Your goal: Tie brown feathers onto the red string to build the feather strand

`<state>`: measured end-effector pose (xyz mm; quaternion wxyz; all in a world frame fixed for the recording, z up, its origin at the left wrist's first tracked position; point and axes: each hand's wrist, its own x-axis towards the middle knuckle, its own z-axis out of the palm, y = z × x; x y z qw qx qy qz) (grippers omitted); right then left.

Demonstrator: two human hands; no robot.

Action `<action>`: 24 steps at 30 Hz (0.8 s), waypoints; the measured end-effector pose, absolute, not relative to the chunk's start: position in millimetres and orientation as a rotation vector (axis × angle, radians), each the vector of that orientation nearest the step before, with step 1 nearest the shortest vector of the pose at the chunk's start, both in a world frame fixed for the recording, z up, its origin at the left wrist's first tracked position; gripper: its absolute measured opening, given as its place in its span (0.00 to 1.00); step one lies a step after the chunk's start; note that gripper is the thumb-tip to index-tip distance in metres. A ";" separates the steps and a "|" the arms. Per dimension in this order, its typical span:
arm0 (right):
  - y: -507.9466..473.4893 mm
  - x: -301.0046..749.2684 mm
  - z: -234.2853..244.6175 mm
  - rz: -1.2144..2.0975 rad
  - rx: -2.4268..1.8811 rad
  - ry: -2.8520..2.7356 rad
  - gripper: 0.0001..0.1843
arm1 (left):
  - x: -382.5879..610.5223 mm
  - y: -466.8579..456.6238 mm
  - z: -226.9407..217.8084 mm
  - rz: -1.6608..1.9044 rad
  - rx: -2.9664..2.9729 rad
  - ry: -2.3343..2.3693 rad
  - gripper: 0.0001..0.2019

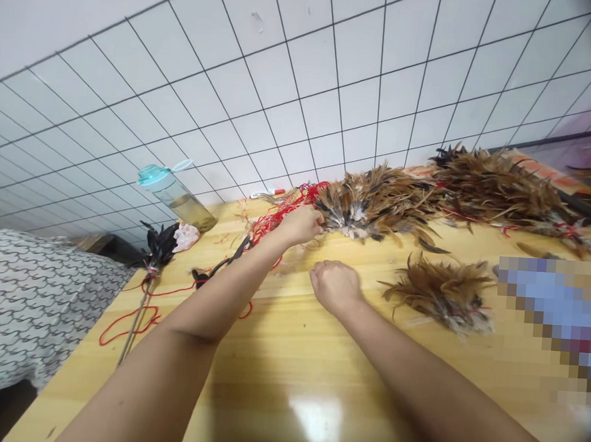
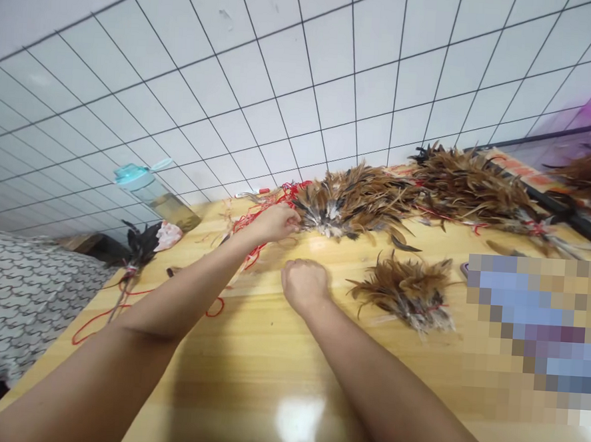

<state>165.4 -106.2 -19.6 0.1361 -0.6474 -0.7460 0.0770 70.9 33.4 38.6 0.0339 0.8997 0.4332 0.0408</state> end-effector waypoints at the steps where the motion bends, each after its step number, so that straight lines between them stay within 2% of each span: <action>1: -104.8 167.7 -19.1 0.229 -1.916 -2.095 0.20 | 74.2 38.6 28.4 0.115 2.775 1.356 0.12; 6: -98.2 175.6 -17.4 0.296 -1.995 -1.894 0.15 | 78.1 51.9 1.4 0.219 2.718 1.352 0.15; 11: -95.9 177.9 -17.8 0.399 -2.006 -1.789 0.12 | 75.8 54.1 -2.5 0.335 2.656 1.259 0.07; 19: -90.7 188.1 -16.1 0.465 -1.993 -1.474 0.15 | 50.0 38.4 -1.0 0.412 2.749 1.053 0.07; 24: -86.4 193.3 -19.0 0.505 -1.938 -1.320 0.17 | 41.0 17.4 4.7 0.666 2.626 1.122 0.09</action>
